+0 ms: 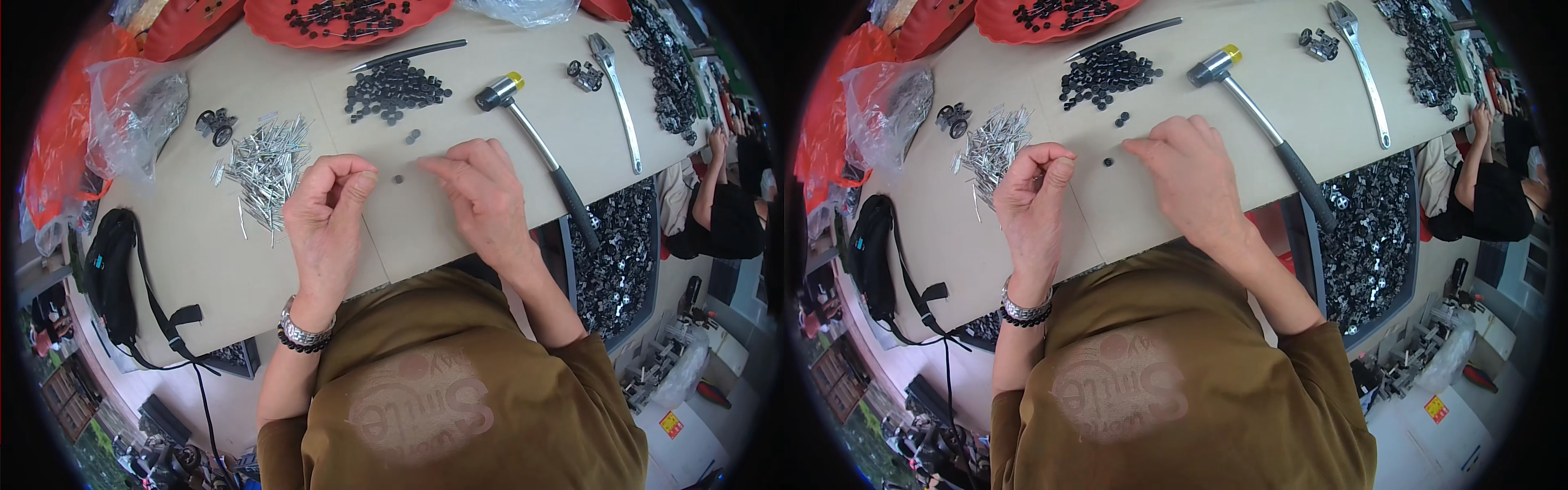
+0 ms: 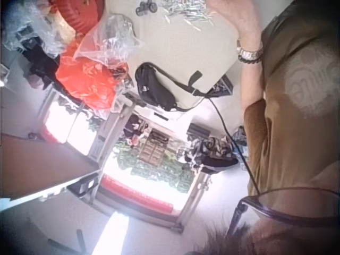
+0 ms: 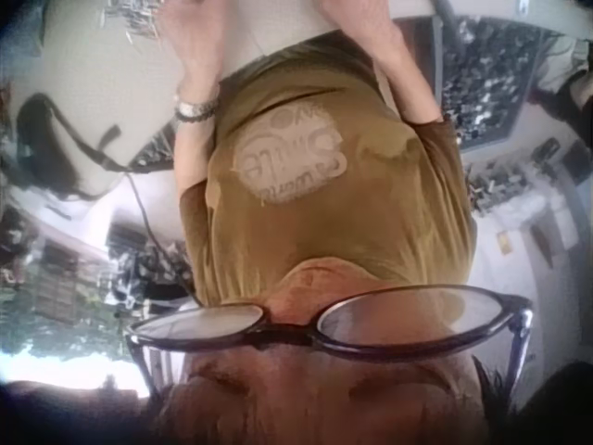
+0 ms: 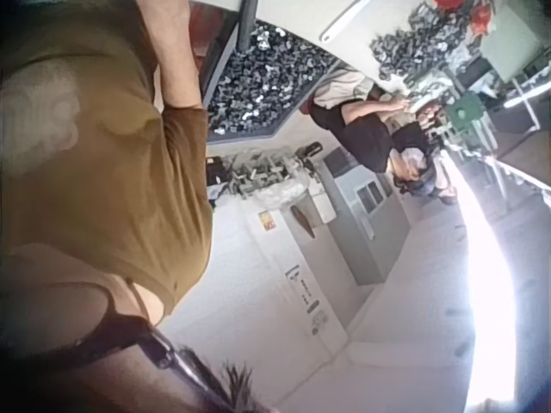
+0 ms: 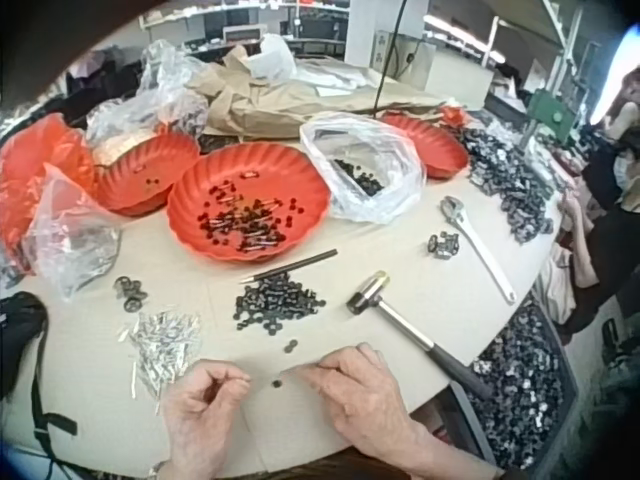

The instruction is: The person assembles wheel axles by inserting metal pins into plastic wheels, tapping them with a hammer, and installing them into metal components before placing the assembled parts into a tray.

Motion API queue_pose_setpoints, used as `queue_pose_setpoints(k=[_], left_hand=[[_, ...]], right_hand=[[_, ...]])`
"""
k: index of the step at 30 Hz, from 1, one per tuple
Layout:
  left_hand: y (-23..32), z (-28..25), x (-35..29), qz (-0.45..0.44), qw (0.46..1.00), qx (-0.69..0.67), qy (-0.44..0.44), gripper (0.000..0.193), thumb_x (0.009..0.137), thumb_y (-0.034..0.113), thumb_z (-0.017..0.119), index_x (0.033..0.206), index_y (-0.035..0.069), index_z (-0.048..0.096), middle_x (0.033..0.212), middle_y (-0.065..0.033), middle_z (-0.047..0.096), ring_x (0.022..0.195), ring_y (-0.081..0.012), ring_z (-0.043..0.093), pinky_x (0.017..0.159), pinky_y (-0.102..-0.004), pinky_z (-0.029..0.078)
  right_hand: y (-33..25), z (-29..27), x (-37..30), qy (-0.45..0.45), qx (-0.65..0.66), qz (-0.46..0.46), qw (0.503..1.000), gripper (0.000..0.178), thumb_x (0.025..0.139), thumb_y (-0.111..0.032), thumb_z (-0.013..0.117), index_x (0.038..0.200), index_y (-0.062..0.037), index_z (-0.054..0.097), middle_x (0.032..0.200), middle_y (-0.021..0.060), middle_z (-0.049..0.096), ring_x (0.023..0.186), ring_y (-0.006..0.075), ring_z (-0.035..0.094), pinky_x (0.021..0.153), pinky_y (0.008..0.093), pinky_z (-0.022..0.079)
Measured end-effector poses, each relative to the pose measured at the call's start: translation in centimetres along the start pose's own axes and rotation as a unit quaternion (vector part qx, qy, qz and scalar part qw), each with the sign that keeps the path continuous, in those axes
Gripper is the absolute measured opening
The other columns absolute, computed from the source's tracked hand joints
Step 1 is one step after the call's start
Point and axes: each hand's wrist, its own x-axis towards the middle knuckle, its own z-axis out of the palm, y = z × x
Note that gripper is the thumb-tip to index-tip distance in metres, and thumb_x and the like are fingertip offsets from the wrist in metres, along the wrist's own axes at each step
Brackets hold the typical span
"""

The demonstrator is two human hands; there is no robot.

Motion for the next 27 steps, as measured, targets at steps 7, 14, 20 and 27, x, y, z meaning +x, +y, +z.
queue_pose_setpoints(k=[7, 14, 20, 27], left_hand=[[-1.5, 0.5, 0.4, 0.026, 0.985, 0.157, -0.066, 0.005, 0.101, 0.006, 0.067, 0.103, 0.001, 0.065, 0.086, 0.0058, 0.062, 0.076, -0.0014, 0.051, 0.069, -0.017, 0.042], [-2.0, 1.1, 0.5, 0.073, 0.976, 0.198, -0.046, 0.005, 0.093, -0.001, 0.071, 0.095, 0.001, 0.067, 0.076, -0.0023, 0.065, 0.064, -0.0073, 0.055, 0.059, -0.0237, 0.045], [-2.3, 1.2, 0.5, 0.074, 0.974, 0.208, -0.05, 0.005, 0.092, 0.0, 0.072, 0.094, 0.002, 0.068, 0.078, -0.0039, 0.065, 0.064, -0.0098, 0.057, 0.06, -0.0255, 0.046], [-2.8, 0.9, 0.4, 0.093, 0.966, 0.234, -0.063, 0.005, 0.099, 0.005, 0.07, 0.1, 0.001, 0.067, 0.082, 0.0066, 0.062, 0.073, -0.0007, 0.05, 0.065, -0.0174, 0.042]], right_hand=[[1.6, -2.7, -0.1, 0.062, 0.003, 0.042, 0.997, 0.029, 0.073, 0.008, 0.072, 0.098, -0.0052, 0.076, 0.09, 0.0069, 0.063, 0.083, 0.0274, 0.06, 0.072, 0.0371, 0.05], [2.6, -3.3, -0.6, 0.093, 0.037, 0.091, 0.991, 0.028, 0.074, 0.009, 0.073, 0.098, -0.006, 0.077, 0.088, 0.0072, 0.063, 0.085, 0.0251, 0.061, 0.072, 0.0352, 0.051], [2.7, -2.9, -0.7, 0.086, 0.039, 0.083, 0.992, 0.029, 0.074, 0.009, 0.073, 0.099, -0.0058, 0.077, 0.088, 0.007, 0.062, 0.085, 0.0248, 0.061, 0.072, 0.0353, 0.051], [2.7, -2.9, -0.7, 0.08, 0.044, 0.085, 0.992, 0.029, 0.074, 0.008, 0.073, 0.099, -0.0061, 0.077, 0.088, 0.0069, 0.062, 0.085, 0.0248, 0.061, 0.072, 0.0356, 0.051]])
